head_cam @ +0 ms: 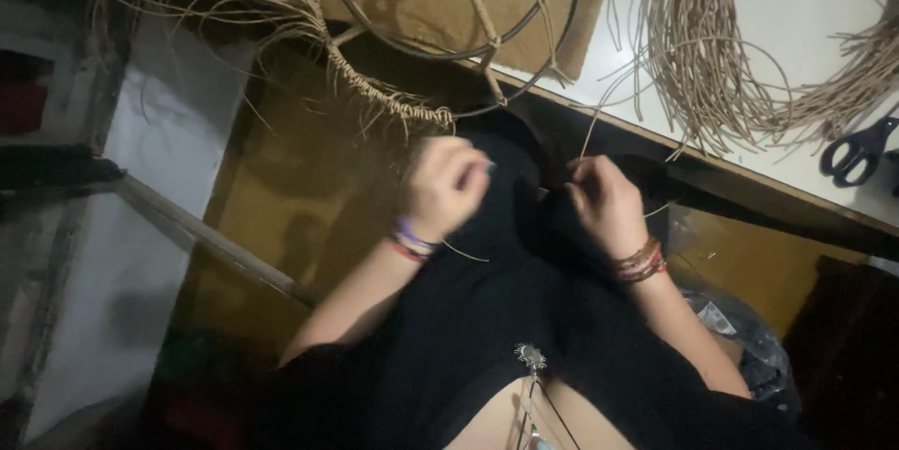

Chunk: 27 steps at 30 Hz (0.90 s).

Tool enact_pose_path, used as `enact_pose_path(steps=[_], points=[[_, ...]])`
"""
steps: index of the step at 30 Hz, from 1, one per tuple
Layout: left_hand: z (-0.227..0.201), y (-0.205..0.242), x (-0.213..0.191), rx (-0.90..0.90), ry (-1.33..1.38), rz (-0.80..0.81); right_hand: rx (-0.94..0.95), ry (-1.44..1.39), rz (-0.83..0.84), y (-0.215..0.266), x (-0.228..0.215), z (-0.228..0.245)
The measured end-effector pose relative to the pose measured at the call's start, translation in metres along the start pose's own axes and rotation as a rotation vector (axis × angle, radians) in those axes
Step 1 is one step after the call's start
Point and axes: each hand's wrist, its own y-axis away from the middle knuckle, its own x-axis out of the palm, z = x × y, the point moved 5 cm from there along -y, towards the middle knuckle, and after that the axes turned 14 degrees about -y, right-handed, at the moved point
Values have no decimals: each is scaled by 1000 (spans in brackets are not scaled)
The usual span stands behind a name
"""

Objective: Weaving thin wooden strips or twine around a circular frame to create a decorative object

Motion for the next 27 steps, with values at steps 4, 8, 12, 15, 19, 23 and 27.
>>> enact_pose_path(steps=[4, 8, 12, 15, 19, 23, 27], points=[[-67, -12, 49, -142, 735, 326, 33, -92, 60, 15, -2, 4], [-65, -18, 95, -647, 1674, 533, -16, -409, 379, 28, -28, 14], [-25, -35, 75, -600, 1543, 553, -25, -895, 601, 42, -58, -6], [10, -28, 54, -541, 1294, 603, -84, -1046, 395, 47, -69, -56], [36, -12, 28, -498, 1161, 682, -217, -1230, 78, 42, -59, -81], [60, -6, 2, -403, 768, 756, -133, -1407, -73, 31, -67, -73], [80, -5, -18, -352, 161, 832, -37, -1416, -149, 28, -82, -74]])
